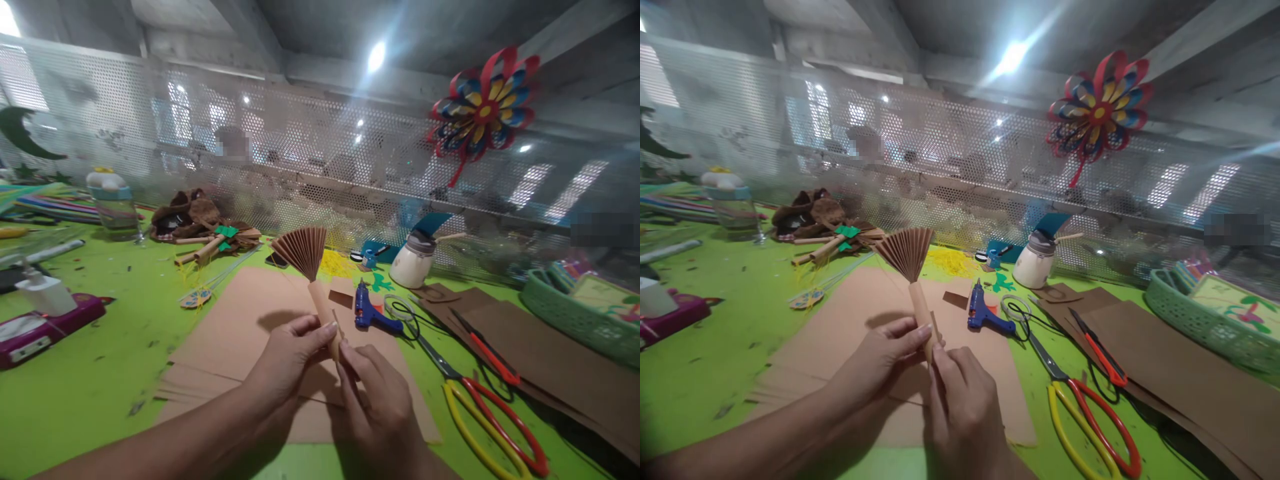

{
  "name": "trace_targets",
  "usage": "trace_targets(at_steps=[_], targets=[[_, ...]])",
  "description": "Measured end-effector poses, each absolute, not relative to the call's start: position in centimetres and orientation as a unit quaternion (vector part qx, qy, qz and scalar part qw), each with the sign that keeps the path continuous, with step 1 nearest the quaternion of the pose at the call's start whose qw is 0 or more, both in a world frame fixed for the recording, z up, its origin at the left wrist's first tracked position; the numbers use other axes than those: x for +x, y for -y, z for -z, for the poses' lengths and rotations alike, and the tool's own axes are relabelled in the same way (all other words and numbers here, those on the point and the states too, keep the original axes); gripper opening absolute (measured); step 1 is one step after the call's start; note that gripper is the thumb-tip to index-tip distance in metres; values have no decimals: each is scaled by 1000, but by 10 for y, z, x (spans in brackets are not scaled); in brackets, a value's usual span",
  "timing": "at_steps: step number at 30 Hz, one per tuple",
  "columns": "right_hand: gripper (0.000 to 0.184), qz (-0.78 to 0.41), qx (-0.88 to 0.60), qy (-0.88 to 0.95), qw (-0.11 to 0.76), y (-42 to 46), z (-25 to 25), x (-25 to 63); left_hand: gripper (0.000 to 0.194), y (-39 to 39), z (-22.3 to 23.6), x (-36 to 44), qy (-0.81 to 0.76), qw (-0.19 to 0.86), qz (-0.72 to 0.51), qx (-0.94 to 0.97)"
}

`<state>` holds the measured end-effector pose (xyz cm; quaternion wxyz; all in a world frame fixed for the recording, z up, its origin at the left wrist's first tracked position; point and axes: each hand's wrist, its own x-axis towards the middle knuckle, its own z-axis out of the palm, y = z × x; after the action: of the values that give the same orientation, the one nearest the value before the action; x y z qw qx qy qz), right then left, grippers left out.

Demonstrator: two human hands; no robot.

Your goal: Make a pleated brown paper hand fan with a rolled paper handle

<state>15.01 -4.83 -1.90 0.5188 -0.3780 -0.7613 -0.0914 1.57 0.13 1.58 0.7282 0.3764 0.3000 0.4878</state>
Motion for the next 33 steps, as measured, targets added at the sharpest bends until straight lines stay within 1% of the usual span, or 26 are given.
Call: trace_targets(at_steps=[4, 10, 14, 20, 27, 33], targets=[[32, 83, -380, 766, 512, 47, 21, 152, 20, 0, -15, 17, -278, 740, -481, 378], [34, 94, -374, 770, 508, 46, 18, 156, 10, 3, -20, 12, -279, 752, -461, 381], [32, 86, -384, 767, 506, 46, 20, 158, 12, 3, -20, 12, -273, 756, -454, 384], [32, 77, -380, 757, 526, 45, 20, 158, 17, 3, -17, 16, -272, 753, -460, 385], [30, 68, -389, 755, 524, 45, 21, 155, 13, 1, -13, 16, -269, 741, -476, 390], [31, 63, -398, 759, 511, 44, 21, 154, 15, 0, -12, 17, -259, 751, -471, 384]])
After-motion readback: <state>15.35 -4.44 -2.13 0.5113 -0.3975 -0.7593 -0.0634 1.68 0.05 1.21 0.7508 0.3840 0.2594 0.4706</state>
